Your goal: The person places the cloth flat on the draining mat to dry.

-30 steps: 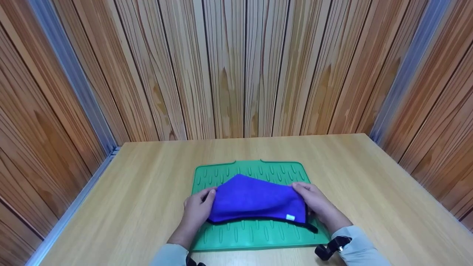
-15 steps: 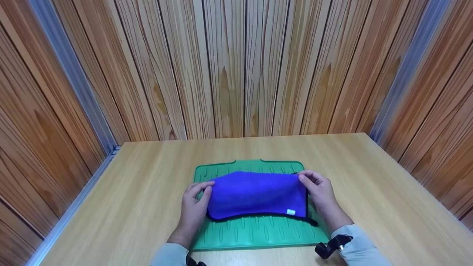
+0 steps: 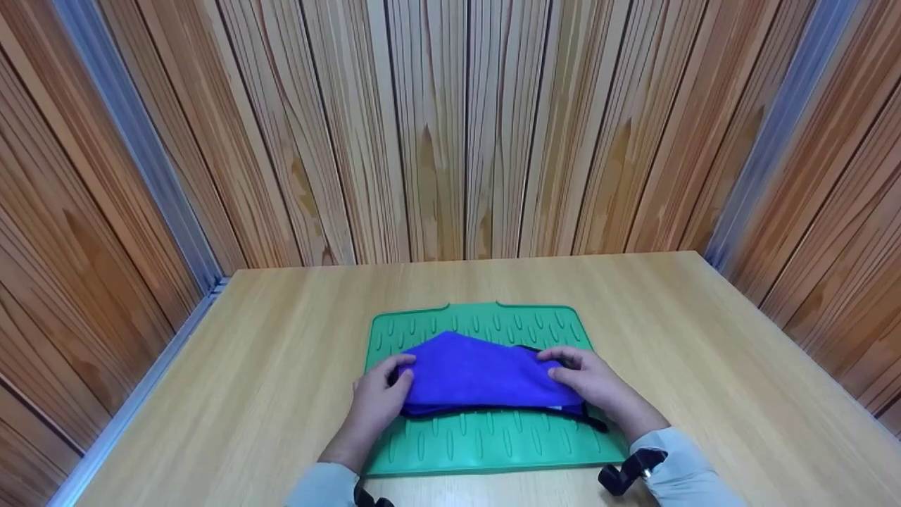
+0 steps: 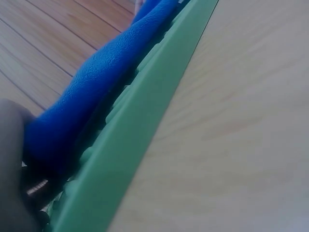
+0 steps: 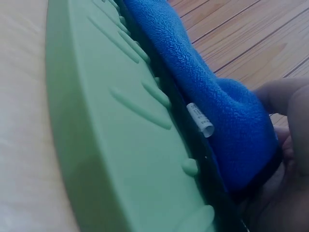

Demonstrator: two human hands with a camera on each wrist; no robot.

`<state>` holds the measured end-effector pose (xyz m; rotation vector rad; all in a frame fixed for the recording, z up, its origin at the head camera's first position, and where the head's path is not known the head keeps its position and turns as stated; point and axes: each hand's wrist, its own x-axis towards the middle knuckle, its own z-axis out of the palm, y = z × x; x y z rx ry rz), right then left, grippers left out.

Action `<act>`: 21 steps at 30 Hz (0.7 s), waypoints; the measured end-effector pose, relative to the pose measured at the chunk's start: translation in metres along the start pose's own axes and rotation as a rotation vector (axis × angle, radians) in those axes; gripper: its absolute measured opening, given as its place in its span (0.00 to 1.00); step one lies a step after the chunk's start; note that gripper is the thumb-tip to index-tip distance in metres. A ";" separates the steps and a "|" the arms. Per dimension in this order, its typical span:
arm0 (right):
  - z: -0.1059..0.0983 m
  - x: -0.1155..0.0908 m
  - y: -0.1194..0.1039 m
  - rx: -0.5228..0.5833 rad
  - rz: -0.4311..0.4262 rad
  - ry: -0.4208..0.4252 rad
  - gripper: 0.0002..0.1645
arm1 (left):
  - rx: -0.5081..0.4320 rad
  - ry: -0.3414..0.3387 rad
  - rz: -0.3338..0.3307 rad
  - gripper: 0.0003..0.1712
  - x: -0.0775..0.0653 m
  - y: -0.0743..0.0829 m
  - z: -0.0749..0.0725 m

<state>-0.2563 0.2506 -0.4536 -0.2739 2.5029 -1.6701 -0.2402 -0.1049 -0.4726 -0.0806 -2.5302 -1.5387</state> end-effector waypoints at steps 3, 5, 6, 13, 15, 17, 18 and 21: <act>0.001 0.001 -0.002 0.018 -0.012 0.069 0.16 | -0.056 0.041 0.053 0.16 0.000 0.000 -0.001; 0.000 0.002 -0.003 0.047 -0.046 0.145 0.15 | -0.100 0.081 0.108 0.16 0.000 0.001 -0.001; 0.000 0.003 -0.004 0.062 -0.066 0.192 0.14 | -0.122 0.108 0.134 0.16 0.000 0.001 -0.002; -0.005 0.004 -0.005 0.235 -0.128 0.386 0.11 | -0.194 0.208 0.194 0.12 -0.001 0.003 -0.002; -0.006 0.004 -0.005 0.252 -0.084 0.327 0.11 | -0.204 0.166 0.132 0.12 0.000 0.003 -0.002; -0.006 0.004 -0.003 0.227 -0.032 0.232 0.11 | -0.198 0.096 0.056 0.13 0.001 0.002 -0.001; -0.006 0.003 -0.002 0.199 -0.011 0.183 0.12 | -0.192 0.053 0.021 0.16 0.001 0.002 -0.001; -0.005 0.002 0.000 0.090 -0.002 0.079 0.15 | -0.126 -0.052 -0.061 0.25 0.001 0.001 0.000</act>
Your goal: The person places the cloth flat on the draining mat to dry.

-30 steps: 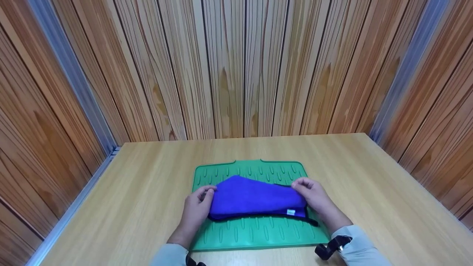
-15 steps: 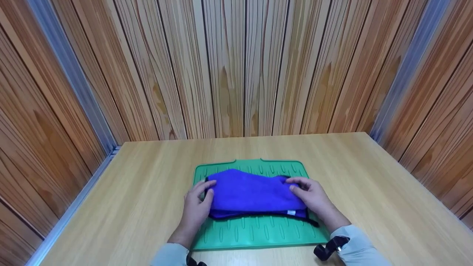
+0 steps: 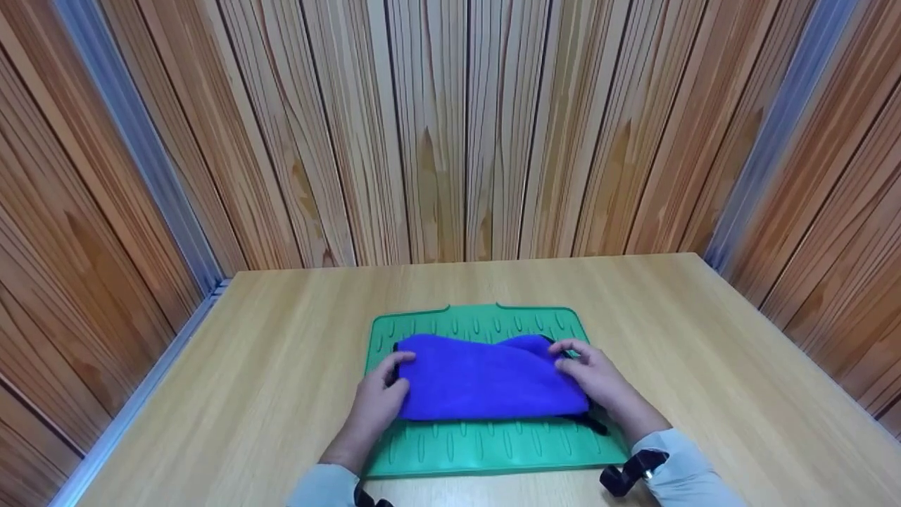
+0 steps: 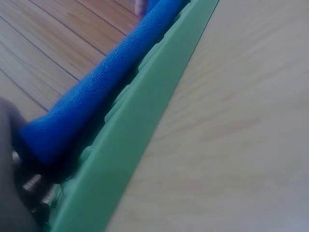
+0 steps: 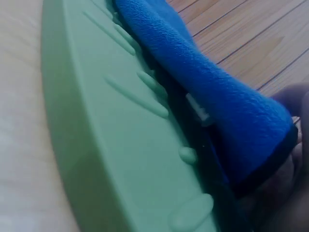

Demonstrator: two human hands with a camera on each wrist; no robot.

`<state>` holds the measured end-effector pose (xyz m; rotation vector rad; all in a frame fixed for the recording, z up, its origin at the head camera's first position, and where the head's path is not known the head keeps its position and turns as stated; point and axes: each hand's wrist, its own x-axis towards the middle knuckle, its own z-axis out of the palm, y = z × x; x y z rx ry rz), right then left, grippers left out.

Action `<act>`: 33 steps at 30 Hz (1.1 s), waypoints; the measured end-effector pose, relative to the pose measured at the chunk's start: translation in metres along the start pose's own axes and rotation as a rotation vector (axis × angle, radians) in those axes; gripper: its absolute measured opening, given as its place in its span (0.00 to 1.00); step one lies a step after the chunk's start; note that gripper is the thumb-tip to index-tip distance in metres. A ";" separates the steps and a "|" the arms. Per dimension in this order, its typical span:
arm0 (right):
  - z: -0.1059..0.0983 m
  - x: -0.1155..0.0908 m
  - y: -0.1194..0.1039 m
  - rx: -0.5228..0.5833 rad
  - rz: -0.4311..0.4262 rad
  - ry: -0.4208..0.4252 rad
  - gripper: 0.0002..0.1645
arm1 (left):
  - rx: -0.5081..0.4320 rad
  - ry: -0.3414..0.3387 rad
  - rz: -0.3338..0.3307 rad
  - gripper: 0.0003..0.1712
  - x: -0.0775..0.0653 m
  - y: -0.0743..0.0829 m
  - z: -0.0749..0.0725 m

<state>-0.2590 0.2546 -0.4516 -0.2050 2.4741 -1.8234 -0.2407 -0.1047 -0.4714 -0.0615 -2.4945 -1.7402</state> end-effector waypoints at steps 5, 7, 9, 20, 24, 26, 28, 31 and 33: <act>0.003 -0.001 0.003 -0.110 -0.021 -0.013 0.19 | 0.086 -0.030 0.028 0.32 0.000 -0.001 0.002; 0.003 -0.001 0.003 -0.108 -0.020 0.007 0.21 | 0.058 -0.019 0.067 0.33 0.000 -0.001 0.001; 0.002 -0.001 0.001 -0.066 -0.033 0.046 0.22 | 0.009 -0.003 0.097 0.31 -0.001 -0.001 0.000; -0.002 0.002 0.000 0.143 -0.128 0.179 0.14 | -0.088 0.177 0.190 0.12 -0.002 -0.001 -0.001; -0.002 0.001 0.003 0.028 -0.035 0.001 0.18 | 0.051 0.121 0.118 0.13 0.002 -0.003 0.001; -0.001 0.000 0.004 -0.038 -0.013 -0.029 0.21 | 0.126 0.081 0.094 0.20 0.002 -0.003 0.002; 0.000 0.000 0.004 -0.081 -0.007 -0.020 0.23 | 0.185 0.062 0.078 0.26 0.002 -0.003 0.002; 0.001 0.001 0.005 -0.076 -0.014 0.017 0.24 | 0.185 0.071 0.092 0.29 0.001 -0.002 0.002; 0.000 0.001 0.004 -0.030 -0.036 0.052 0.24 | 0.144 0.102 0.149 0.28 0.001 -0.002 0.001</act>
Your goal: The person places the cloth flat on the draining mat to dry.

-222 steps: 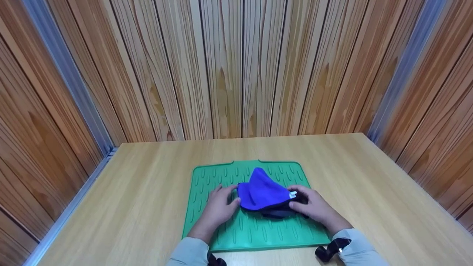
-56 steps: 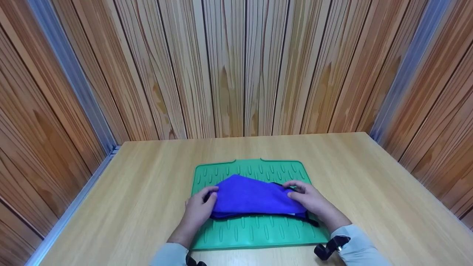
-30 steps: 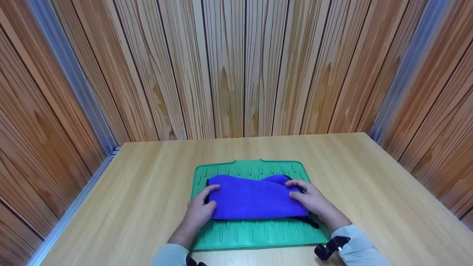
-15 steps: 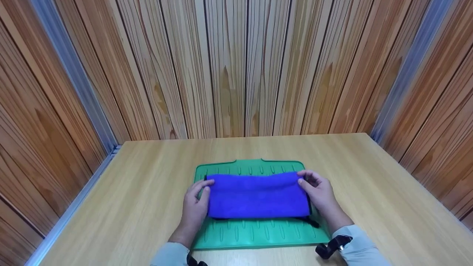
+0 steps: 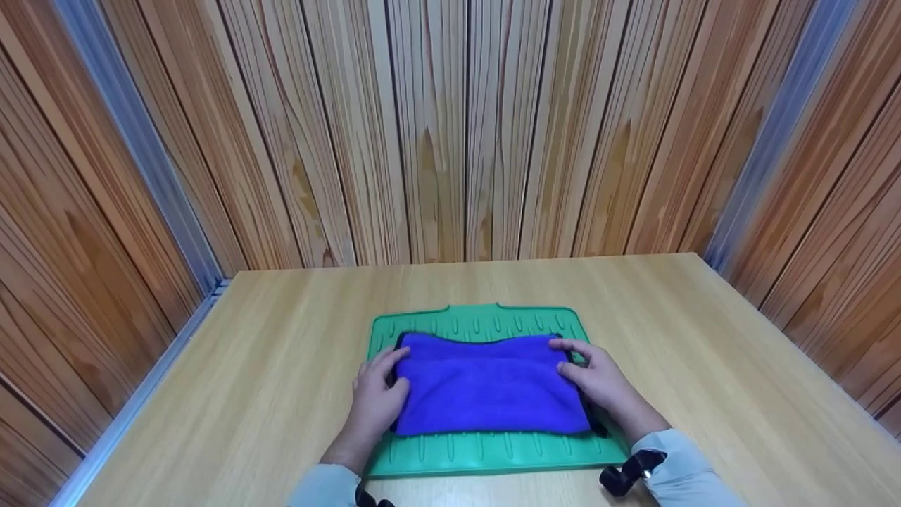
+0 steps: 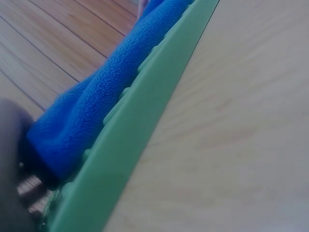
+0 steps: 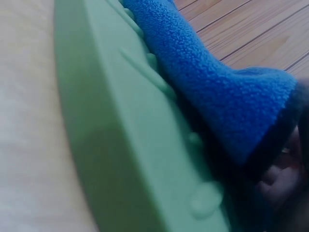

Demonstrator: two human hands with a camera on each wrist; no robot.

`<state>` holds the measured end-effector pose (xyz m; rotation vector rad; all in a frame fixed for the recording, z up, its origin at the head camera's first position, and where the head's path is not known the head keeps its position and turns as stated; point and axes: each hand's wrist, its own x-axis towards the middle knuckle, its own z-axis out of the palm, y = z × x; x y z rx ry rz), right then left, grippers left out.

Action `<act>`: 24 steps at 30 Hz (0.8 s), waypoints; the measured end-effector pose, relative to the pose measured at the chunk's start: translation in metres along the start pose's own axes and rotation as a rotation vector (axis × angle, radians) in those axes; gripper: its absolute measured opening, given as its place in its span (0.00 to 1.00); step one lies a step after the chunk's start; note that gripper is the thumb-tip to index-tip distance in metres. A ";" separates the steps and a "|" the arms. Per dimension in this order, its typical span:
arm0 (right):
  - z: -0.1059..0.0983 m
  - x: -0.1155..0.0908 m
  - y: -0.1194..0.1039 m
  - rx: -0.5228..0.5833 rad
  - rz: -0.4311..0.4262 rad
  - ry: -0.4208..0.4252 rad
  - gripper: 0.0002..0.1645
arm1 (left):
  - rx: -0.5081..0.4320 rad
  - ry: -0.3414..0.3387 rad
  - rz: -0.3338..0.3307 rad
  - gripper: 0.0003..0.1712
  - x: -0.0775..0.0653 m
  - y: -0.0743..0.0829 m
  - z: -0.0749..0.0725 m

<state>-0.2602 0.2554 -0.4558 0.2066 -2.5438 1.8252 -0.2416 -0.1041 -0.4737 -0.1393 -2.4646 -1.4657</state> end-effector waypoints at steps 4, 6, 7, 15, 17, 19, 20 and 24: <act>-0.001 0.000 -0.002 0.076 -0.069 0.068 0.24 | -0.073 0.048 0.088 0.26 0.000 0.001 -0.001; -0.001 0.000 -0.001 0.046 -0.079 0.074 0.24 | -0.058 0.035 0.059 0.24 -0.001 0.001 -0.001; 0.000 0.000 -0.001 0.014 -0.069 0.069 0.23 | -0.038 0.022 0.032 0.23 -0.001 0.000 -0.001; -0.001 0.001 -0.009 -0.130 0.006 0.003 0.23 | 0.031 -0.021 -0.097 0.18 0.001 0.006 0.000; -0.003 0.002 -0.012 -0.126 0.002 0.008 0.23 | 0.009 -0.016 -0.097 0.19 0.004 0.010 -0.003; -0.005 0.004 -0.016 -0.118 -0.002 0.004 0.24 | -0.004 -0.015 -0.092 0.19 0.007 0.015 -0.006; -0.007 0.006 -0.018 -0.113 -0.004 0.000 0.25 | -0.007 -0.017 -0.092 0.20 0.009 0.018 -0.009; -0.012 0.017 -0.028 -0.093 -0.002 -0.010 0.27 | 0.018 -0.029 -0.056 0.22 0.022 0.032 -0.014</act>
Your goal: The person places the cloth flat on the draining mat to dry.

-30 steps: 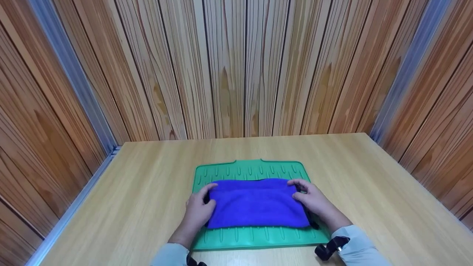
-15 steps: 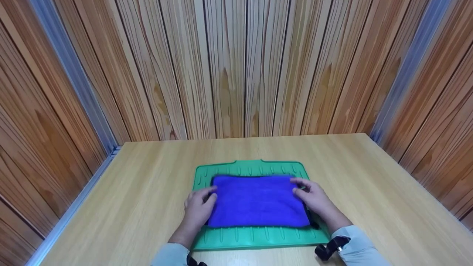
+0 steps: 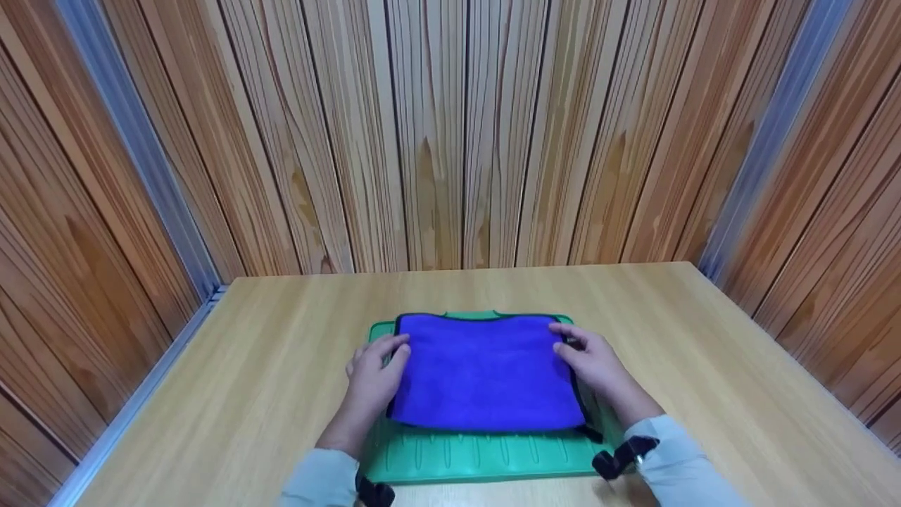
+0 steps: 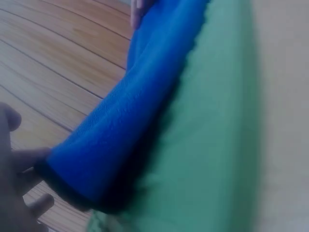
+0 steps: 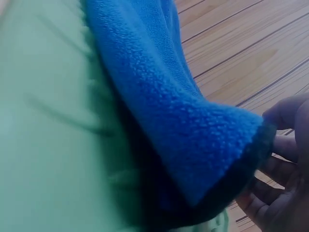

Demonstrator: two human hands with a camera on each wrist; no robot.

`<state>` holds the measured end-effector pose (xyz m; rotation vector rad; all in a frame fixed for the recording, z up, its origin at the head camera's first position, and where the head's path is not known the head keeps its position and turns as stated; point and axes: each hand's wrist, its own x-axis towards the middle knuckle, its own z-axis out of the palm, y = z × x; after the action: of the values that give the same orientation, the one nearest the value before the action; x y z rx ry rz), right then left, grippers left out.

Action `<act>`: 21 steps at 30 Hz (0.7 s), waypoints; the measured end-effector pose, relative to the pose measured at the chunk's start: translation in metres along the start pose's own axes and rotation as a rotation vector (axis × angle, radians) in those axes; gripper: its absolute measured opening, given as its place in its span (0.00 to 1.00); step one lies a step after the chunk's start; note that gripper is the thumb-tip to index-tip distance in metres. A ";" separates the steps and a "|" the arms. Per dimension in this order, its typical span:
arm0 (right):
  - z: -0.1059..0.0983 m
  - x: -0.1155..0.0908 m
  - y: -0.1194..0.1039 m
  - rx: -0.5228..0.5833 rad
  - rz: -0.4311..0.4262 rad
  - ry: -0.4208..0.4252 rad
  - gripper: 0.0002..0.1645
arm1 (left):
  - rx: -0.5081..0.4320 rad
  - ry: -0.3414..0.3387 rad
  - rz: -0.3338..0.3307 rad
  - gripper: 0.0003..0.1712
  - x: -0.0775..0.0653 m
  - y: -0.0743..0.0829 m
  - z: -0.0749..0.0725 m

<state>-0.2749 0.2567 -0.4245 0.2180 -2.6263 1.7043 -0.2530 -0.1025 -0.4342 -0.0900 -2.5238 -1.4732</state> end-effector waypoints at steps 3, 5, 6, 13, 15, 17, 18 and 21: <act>-0.001 0.012 -0.003 -0.007 0.008 0.006 0.28 | 0.032 0.003 0.023 0.23 0.009 0.006 -0.001; 0.000 0.020 -0.003 -0.040 -0.007 0.013 0.28 | 0.048 0.007 0.033 0.23 0.016 0.007 0.000; 0.001 0.023 -0.002 -0.061 -0.015 0.016 0.28 | 0.057 0.003 0.026 0.23 0.019 0.007 0.000; 0.013 0.045 0.016 -0.259 0.032 -0.046 0.26 | 0.124 -0.131 -0.196 0.28 0.038 -0.008 0.010; 0.015 0.048 0.017 -0.277 0.044 -0.064 0.25 | 0.143 -0.157 -0.252 0.28 0.041 -0.011 0.011; 0.015 0.050 0.015 -0.273 0.049 -0.052 0.25 | 0.145 -0.159 -0.270 0.28 0.043 -0.011 0.011; 0.015 0.052 0.013 -0.264 0.050 -0.038 0.25 | 0.138 -0.151 -0.266 0.28 0.044 -0.010 0.011; 0.014 0.055 0.010 -0.243 0.058 0.013 0.26 | 0.101 -0.122 -0.248 0.27 0.047 -0.007 0.012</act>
<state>-0.3291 0.2416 -0.4346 0.1288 -2.8218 1.3762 -0.3023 -0.0981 -0.4359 0.1600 -2.7875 -1.4620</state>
